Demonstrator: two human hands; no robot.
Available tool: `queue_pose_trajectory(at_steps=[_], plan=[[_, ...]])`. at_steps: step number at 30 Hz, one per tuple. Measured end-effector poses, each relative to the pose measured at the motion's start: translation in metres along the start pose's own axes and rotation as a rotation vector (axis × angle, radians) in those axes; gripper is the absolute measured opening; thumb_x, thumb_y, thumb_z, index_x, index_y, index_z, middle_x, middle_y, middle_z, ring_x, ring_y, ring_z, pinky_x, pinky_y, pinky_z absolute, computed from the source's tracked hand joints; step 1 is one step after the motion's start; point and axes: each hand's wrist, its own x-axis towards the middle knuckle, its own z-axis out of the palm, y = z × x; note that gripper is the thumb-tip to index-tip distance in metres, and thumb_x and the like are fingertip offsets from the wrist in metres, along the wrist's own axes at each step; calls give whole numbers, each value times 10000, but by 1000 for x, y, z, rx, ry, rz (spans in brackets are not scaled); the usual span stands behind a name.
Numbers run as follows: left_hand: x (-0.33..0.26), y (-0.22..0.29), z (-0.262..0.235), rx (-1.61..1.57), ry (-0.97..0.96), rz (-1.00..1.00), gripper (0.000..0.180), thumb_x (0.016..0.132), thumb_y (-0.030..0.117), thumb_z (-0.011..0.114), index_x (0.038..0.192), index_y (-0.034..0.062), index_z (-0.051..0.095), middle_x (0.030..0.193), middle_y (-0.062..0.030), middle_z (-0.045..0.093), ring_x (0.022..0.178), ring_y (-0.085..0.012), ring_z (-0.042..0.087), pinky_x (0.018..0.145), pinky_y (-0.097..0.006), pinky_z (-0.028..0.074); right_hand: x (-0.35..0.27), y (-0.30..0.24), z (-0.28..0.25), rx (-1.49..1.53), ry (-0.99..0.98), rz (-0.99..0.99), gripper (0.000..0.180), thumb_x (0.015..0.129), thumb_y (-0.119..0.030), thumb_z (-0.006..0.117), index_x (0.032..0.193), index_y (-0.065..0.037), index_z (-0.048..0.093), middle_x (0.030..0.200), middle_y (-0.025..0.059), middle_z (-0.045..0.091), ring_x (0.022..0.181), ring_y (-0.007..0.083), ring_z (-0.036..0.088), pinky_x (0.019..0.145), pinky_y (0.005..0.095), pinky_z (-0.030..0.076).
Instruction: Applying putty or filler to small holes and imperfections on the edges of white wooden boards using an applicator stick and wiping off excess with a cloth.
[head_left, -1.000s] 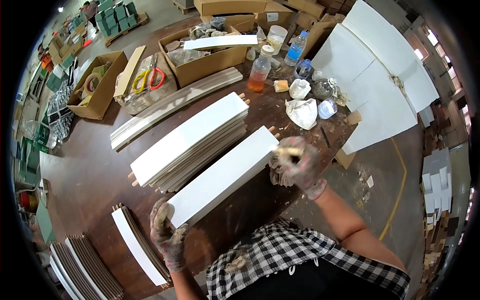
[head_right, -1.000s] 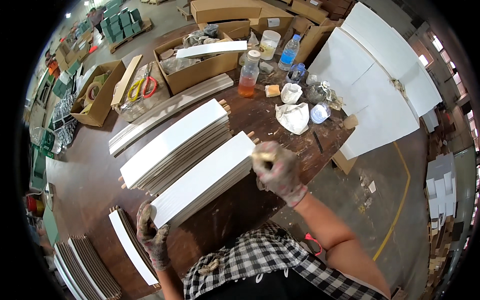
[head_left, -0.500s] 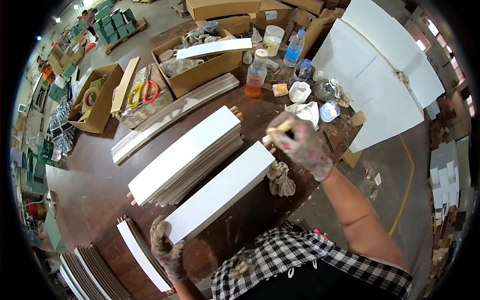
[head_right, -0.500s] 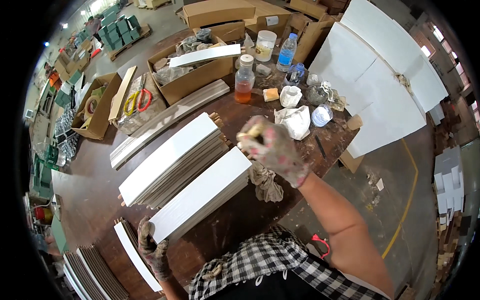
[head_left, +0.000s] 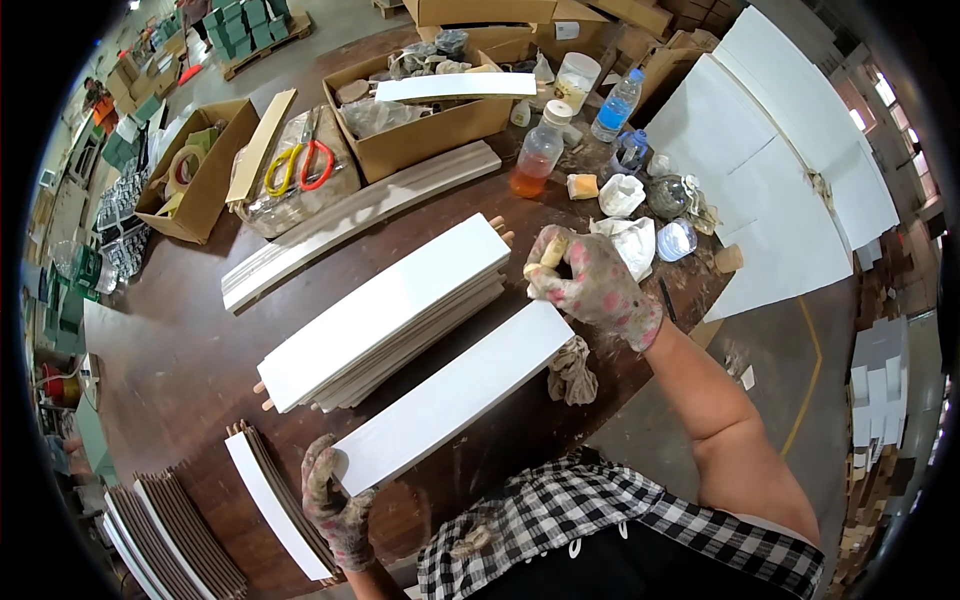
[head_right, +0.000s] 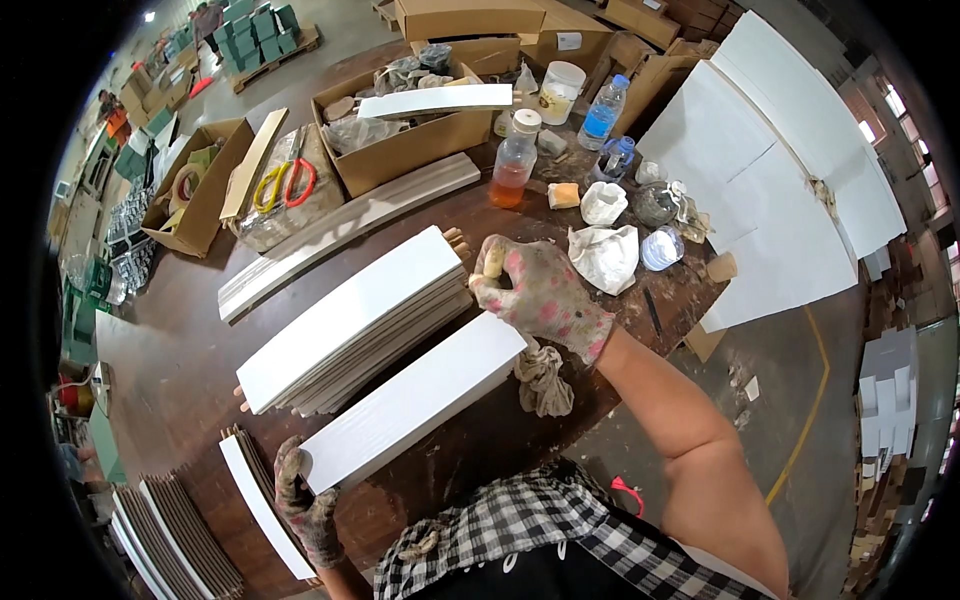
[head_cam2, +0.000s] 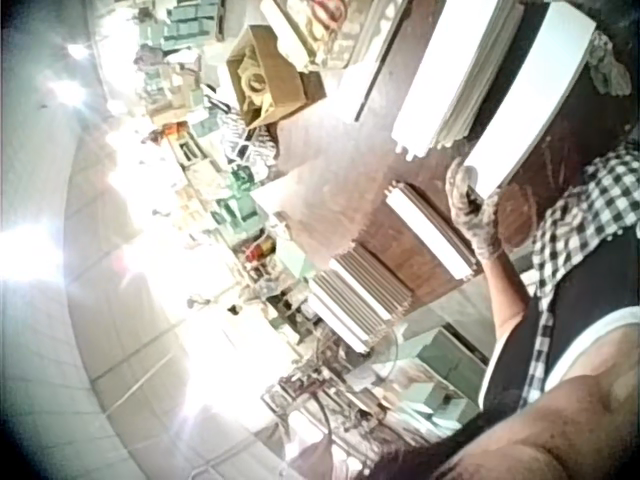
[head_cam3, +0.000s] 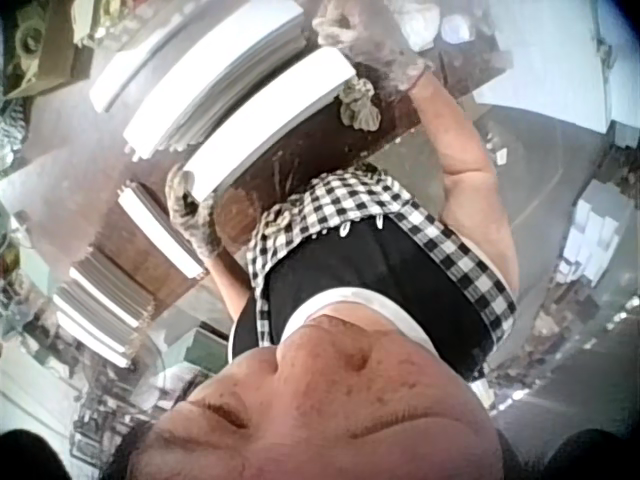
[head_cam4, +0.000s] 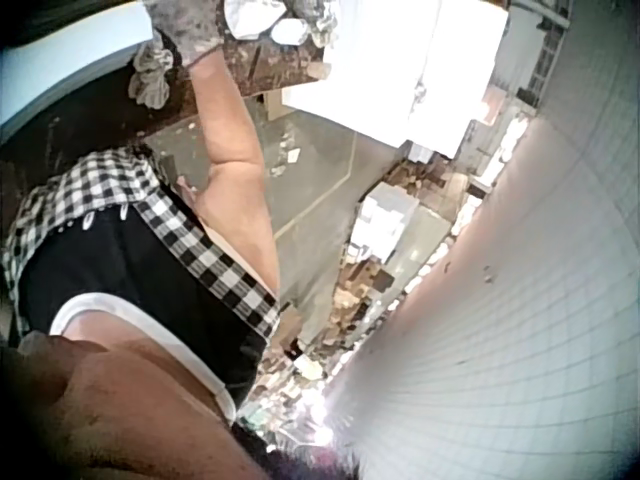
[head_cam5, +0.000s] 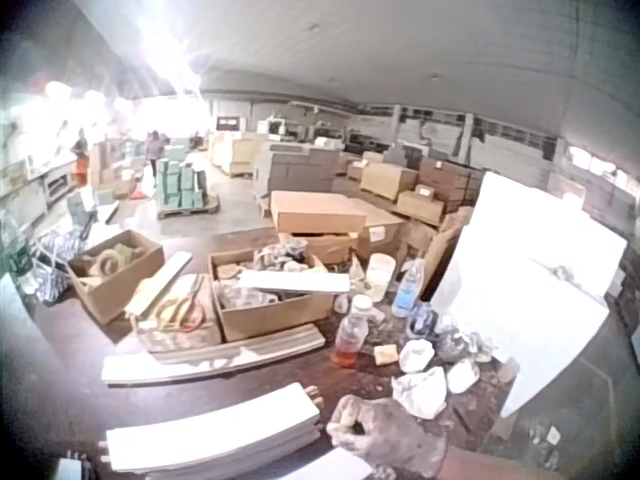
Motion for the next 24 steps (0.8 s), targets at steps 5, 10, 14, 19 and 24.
queue_pose_trajectory(at_steps=[5,10,14,19,24], plan=[[-1,2,-4,50,2,31,652,711,381,811,1241,86,573,1249,-189,530,1142,-315,520,925,-421,452,4,-5,3,-104,-8,-80,192,841,-181,649,745,-62,532,653,61,610,587,195,616,582,326,485],[-2,6,-5,57,-1,-1,716,709,471,790,1259,67,572,1280,-165,538,1200,-293,501,985,-407,402,2,-16,4,58,-161,87,149,842,-129,636,778,-28,547,715,38,614,618,142,620,602,280,502],[0,6,-2,149,18,-39,846,680,480,808,1317,10,509,1274,-141,539,1142,-235,532,934,-341,434,3,-2,-3,-89,65,-2,175,848,-150,623,735,-62,521,673,64,623,638,210,656,606,333,512],[-1,13,7,-17,121,-181,1037,649,362,861,1453,28,297,1221,-123,563,1012,-169,569,775,-247,489,-2,6,16,55,34,-103,159,842,-136,637,752,-61,528,650,60,602,581,207,615,570,340,486],[3,11,8,-102,75,-161,1104,666,313,862,1473,-6,179,1212,-152,578,1069,-237,606,890,-337,521,-6,-4,4,-83,117,38,130,851,-136,638,792,-51,560,646,55,601,593,166,611,567,310,482]])
